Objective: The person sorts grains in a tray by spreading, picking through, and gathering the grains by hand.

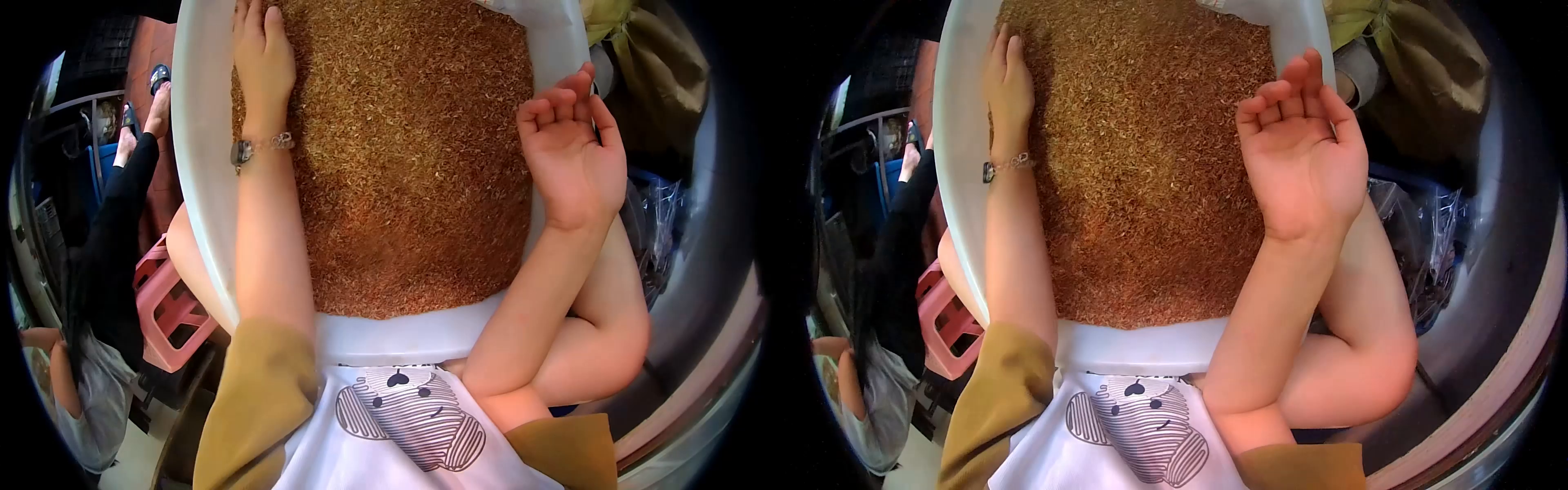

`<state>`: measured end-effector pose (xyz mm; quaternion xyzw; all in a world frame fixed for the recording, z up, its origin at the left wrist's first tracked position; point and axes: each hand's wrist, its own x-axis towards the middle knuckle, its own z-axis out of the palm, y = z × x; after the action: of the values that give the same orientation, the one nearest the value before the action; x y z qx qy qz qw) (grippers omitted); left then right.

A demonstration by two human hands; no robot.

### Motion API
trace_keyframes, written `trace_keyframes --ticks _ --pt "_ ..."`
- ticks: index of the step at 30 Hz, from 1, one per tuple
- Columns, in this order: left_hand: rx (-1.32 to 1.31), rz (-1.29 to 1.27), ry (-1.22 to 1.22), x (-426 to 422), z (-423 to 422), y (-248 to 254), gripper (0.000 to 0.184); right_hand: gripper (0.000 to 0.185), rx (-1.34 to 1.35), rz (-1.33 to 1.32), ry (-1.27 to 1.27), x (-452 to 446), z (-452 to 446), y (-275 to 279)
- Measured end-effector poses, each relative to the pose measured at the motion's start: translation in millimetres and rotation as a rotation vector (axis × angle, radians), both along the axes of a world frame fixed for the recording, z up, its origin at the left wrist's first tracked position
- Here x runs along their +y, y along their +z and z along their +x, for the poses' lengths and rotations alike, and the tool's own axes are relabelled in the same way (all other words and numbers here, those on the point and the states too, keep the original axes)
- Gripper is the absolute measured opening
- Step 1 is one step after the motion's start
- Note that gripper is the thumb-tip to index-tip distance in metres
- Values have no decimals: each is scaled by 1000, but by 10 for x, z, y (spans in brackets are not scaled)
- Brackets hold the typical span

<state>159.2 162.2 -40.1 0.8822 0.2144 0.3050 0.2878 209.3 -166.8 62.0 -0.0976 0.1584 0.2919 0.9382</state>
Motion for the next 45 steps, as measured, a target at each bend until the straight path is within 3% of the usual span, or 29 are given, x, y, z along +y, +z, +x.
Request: trace_keyframes --ticks 6,9,11,13,16,20,23,29,36,39,45 --pt "59 -1 -43 -480 169 -140 54 33 79 -4 -15 44 -6 32" --pt "366 154 -140 -972 173 135 68 32 62 21 11 72 -16 10" --pt "453 -3 -192 -1329 288 445 66 32 35 35 35 89 -28 -29" --pt "139 112 -250 -1663 229 187 51 31 21 35 44 83 -25 -45" --pt "49 46 -414 -2036 137 172 51 30 -4 32 48 58 -26 -29" --pt "81 -16 -478 -2374 -60 261 55 28 -29 22 47 32 -6 -16" --pt "139 -143 -671 -2491 -304 329 55 28 -54 43 60 36 -6 -33" --pt "267 -45 -1035 -2563 -872 321 67 30 -300 -52 51 112 20 87" --pt "278 -68 -1372 -2516 -1352 273 55 35 -474 -478 100 101 25 96" --pt "292 -137 -1481 -2502 -1401 271 50 34 -423 -622 27 179 -16 141" --pt "267 -618 -1488 -2547 -1406 312 50 33 -214 -271 -26 -20 33 15"
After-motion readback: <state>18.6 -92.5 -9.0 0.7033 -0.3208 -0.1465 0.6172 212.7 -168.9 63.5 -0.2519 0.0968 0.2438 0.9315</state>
